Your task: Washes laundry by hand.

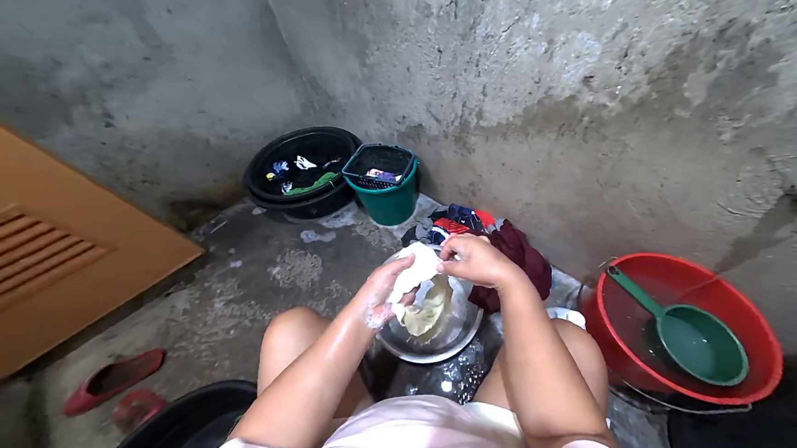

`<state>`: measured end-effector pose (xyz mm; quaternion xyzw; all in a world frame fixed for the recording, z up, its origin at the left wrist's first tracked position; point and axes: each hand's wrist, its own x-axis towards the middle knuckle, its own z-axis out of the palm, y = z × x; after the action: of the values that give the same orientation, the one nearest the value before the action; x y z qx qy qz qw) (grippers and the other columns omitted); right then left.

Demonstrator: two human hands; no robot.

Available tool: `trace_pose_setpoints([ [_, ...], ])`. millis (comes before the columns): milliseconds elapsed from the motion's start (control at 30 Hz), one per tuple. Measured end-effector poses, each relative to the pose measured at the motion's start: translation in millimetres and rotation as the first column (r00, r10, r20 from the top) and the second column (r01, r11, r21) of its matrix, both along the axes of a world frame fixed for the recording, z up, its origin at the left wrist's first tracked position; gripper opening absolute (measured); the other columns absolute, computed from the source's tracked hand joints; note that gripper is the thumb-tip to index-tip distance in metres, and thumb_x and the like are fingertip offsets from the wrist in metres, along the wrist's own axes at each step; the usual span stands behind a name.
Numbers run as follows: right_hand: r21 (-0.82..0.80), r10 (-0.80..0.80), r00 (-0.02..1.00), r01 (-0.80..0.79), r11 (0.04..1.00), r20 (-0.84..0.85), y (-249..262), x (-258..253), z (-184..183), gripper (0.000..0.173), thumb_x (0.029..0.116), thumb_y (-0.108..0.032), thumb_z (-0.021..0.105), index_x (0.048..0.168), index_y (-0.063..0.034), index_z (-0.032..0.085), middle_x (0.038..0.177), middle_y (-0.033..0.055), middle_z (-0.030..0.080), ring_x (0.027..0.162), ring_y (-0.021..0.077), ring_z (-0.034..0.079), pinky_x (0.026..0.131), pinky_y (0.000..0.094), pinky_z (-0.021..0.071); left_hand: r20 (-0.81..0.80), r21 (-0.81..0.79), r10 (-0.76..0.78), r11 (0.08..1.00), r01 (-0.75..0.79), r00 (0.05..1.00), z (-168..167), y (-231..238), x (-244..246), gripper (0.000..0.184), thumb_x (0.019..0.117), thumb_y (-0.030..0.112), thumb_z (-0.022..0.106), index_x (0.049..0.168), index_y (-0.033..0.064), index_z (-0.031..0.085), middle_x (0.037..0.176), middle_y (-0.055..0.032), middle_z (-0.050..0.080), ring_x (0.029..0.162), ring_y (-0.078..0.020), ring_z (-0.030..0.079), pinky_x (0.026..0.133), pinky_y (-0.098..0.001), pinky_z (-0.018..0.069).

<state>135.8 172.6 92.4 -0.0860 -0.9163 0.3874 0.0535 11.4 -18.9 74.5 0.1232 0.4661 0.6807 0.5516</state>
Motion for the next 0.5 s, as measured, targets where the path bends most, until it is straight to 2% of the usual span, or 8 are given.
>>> trace_pose_setpoints([
  [100, 0.047, -0.043, 0.998, 0.041, 0.998, 0.041, -15.4, -5.4, 6.4, 0.032, 0.1003, -0.032, 0.063, 0.1, -0.0014, 0.073, 0.102, 0.0155, 0.071, 0.108, 0.0308, 0.063, 0.107, 0.0598, 0.0372, -0.062, -0.036, 0.021, 0.999, -0.023, 0.998, -0.7, -2.5, 2.9, 0.031, 0.1093, 0.029, 0.04, 0.12, 0.0068, 0.059, 0.081, -0.0075, 0.066, 0.05, -0.0083, 0.053, 0.042, -0.0217, 0.0444],
  [167, -0.01, -0.274, 0.962, 0.274, 0.962, 0.004, -15.0, -1.9, 9.3, 0.031, 0.1036, -0.026, 0.058, 0.103, -0.0005, 0.074, 0.105, 0.0181, 0.072, 0.107, 0.0332, 0.067, 0.102, 0.058, 0.0469, -0.087, -0.051, 0.05, 0.997, -0.055, 0.995, -0.9, -1.8, 6.7, 0.032, 0.1098, 0.029, 0.038, 0.12, 0.0072, 0.059, 0.081, -0.0071, 0.068, 0.05, -0.0081, 0.055, 0.041, -0.0221, 0.046],
  [233, -0.207, -0.604, 0.789, 0.576, 0.791, -0.112, 3.6, 2.8, 1.4, 0.019, 0.0982, -0.014, 0.064, 0.113, -0.0039, 0.073, 0.116, 0.02, 0.07, 0.111, 0.0345, 0.066, 0.097, 0.056, 0.0533, -0.046, -0.004, 0.101, 0.995, -0.101, 0.994, -2.9, 2.7, 7.0, 0.035, 0.1104, 0.029, 0.034, 0.119, 0.0069, 0.059, 0.086, -0.0083, 0.07, 0.054, -0.0093, 0.06, 0.043, -0.0231, 0.0494],
  [300, -0.523, -0.817, 0.559, 0.658, 0.541, -0.143, 33.8, 10.5, -6.1, 0.062, 0.0846, 0.006, 0.065, 0.144, -0.0087, 0.056, 0.148, 0.023, 0.049, 0.134, 0.0379, 0.051, 0.107, 0.0554, 0.0487, 0.06, 0.148, 0.107, 0.982, -0.115, 0.992, -4.4, 4.1, 1.0, 0.042, 0.1113, 0.032, 0.027, 0.121, 0.0072, 0.059, 0.096, -0.0108, 0.072, 0.067, -0.0143, 0.068, 0.053, -0.0288, 0.0577],
  [367, -0.874, -0.93, 0.365, 0.438, 0.211, -0.042, 60.9, 29.0, -3.0, 0.086, 0.0865, 0.005, 0.065, 0.161, -0.013, 0.027, 0.161, 0.0224, 0.032, 0.141, 0.0393, 0.044, 0.105, 0.058, 0.0488, 0.157, 0.386, 0.015, 0.919, -0.075, 0.988, 4.0, 1.4, -11.1, 0.056, 0.1094, 0.046, 0.022, 0.123, 0.0083, 0.061, 0.104, -0.0132, 0.071, 0.082, -0.0203, 0.071, 0.065, -0.0366, 0.0617],
  [400, -0.966, -0.967, 0.252, 0.256, 0.021, 0.046, 73.8, 40.7, 1.3, 0.084, 0.0905, -0.003, 0.064, 0.162, -0.0146, 0.022, 0.16, 0.0201, 0.035, 0.139, 0.0374, 0.045, 0.104, 0.0568, 0.049, 0.182, 0.492, -0.039, 0.869, -0.057, 0.982, 12.6, -1.9, -17.3, 0.062, 0.1056, 0.055, 0.026, 0.122, 0.009, 0.063, 0.104, -0.0134, 0.071, 0.086, -0.0218, 0.072, 0.07, -0.0391, 0.0621],
  [467, -0.967, -0.967, 0.022, -0.024, -0.253, 0.253, 99.8, 67.9, 5.0, 0.067, 0.0964, -0.02, 0.063, 0.155, -0.0095, 0.031, 0.15, 0.0204, 0.043, 0.128, 0.0354, 0.052, 0.097, 0.0507, 0.0521, 0.174, 0.625, -0.078, 0.779, -0.049, 0.982, 25.0, -12.0, -30.1, 0.067, 0.0976, 0.065, 0.04, 0.119, 0.0083, 0.068, 0.101, -0.0114, 0.072, 0.087, -0.0199, 0.072, 0.072, -0.0371, 0.0619],
  [500, -0.945, -0.944, -0.08, -0.095, -0.312, 0.32, 109.9, 82.2, 2.7, 0.063, 0.0985, -0.025, 0.061, 0.152, -0.0057, 0.034, 0.147, 0.0214, 0.044, 0.126, 0.0351, 0.053, 0.095, 0.0488, 0.0526, 0.169, 0.656, -0.084, 0.753, -0.049, 0.982, 23.2, -16.1, -37.3, 0.065, 0.0964, 0.063, 0.045, 0.119, 0.0078, 0.069, 0.103, -0.0109, 0.073, 0.091, -0.019, 0.073, 0.074, -0.0369, 0.0624],
])
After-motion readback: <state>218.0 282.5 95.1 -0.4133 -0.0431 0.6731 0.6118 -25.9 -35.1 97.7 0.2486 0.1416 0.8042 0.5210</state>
